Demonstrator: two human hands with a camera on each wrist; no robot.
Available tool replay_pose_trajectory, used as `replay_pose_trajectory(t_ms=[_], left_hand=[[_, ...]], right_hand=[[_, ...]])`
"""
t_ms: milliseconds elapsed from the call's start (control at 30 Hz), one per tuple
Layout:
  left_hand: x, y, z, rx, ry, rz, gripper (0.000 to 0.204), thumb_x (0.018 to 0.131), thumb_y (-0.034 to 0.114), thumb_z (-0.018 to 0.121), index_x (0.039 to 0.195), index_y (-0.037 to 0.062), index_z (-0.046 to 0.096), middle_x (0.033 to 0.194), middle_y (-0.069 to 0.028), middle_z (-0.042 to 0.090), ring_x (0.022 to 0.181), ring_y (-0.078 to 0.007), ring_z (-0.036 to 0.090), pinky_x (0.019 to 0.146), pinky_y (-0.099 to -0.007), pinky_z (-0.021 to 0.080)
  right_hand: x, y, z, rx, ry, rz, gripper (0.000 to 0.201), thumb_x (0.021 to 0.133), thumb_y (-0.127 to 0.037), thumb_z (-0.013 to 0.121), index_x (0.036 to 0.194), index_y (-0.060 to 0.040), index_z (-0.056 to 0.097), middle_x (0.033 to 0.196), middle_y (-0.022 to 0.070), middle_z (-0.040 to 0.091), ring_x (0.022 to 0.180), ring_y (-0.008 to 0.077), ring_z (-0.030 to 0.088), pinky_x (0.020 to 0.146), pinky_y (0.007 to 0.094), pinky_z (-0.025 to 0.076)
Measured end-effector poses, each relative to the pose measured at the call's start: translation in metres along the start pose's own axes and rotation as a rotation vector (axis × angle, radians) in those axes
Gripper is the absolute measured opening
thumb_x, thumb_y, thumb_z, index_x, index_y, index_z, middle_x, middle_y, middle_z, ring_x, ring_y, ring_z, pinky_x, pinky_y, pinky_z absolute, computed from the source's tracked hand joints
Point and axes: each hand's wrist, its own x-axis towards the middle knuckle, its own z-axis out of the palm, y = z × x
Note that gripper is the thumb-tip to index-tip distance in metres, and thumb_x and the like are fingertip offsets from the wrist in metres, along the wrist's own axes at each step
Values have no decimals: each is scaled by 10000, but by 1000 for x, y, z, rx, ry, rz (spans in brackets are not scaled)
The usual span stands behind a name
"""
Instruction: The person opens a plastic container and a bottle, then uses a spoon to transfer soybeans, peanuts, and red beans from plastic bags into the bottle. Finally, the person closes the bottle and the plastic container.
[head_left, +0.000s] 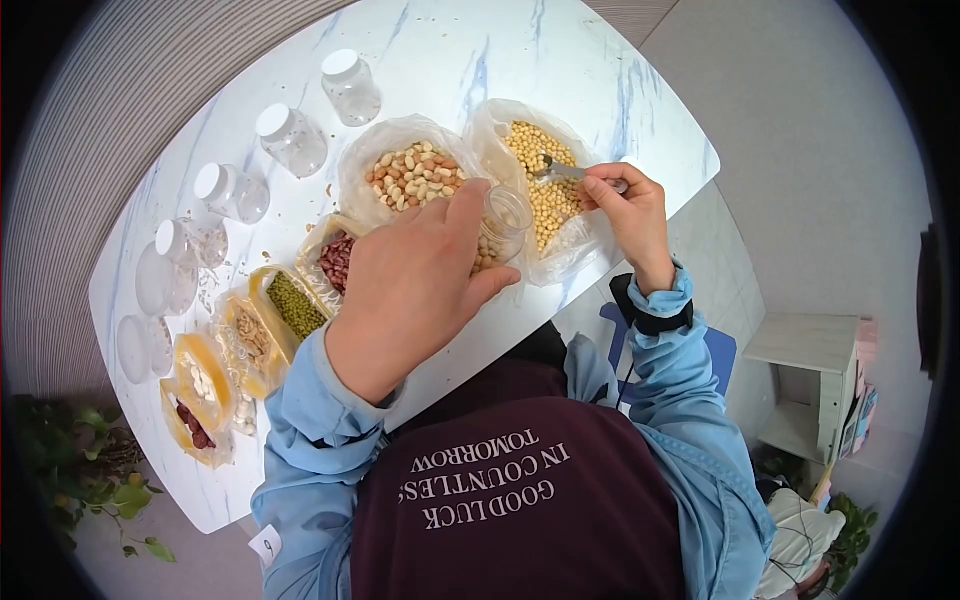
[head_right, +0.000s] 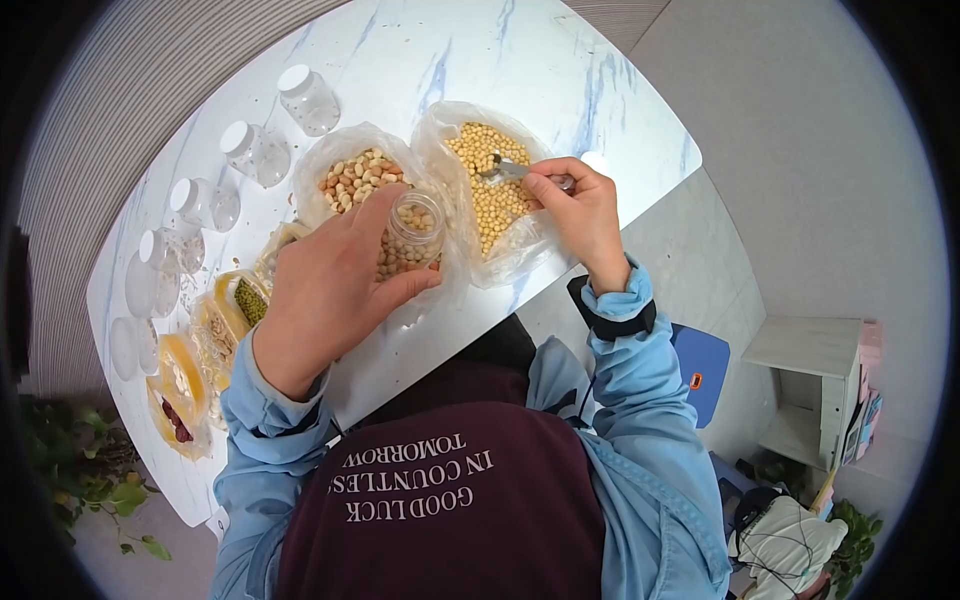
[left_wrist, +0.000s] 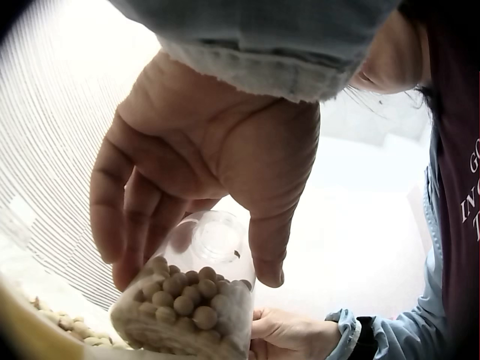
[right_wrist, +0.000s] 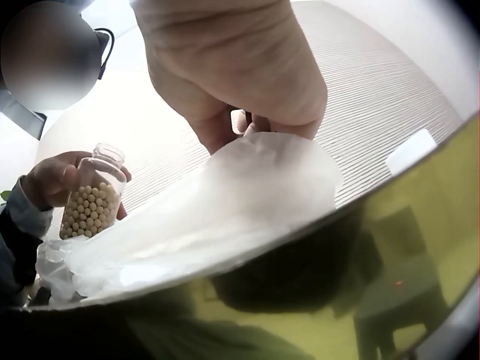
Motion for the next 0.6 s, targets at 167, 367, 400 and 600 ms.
replay_pose_trajectory(t_ms=[167,367,400,600], left_hand=[[0,-1,1,5,-9,-3,663,738,389,723,1242,37,475,984,-160,647,879,-319,639,688,-380,509],[0,0,1,20,-33,-26,668,748,397,712,1253,35,467,995,-163,645,885,-325,637,700,-384,509],[0,0,1,21,-32,-25,668,749,399,711,1254,35,465,995,-164,645,886,-326,636,701,-385,509],[1,2,0,14,-56,-49,669,750,399,710,1255,37,463,988,-159,645,886,-322,637,702,-389,507]], right_hand=[[-7,-16,-6,100,11,-73,117,857,-31,632,951,38,634,786,84,662,689,120,616,658,236,517],[-26,-50,-12,112,-35,-216,105,863,-25,621,951,31,630,815,105,673,724,137,628,689,254,520],[-30,-56,-12,112,-52,-251,101,864,-24,619,950,30,629,819,107,676,725,139,629,689,258,521],[-49,-85,-10,-187,-172,-503,107,814,-27,665,910,17,647,801,104,682,710,141,645,645,253,487]])
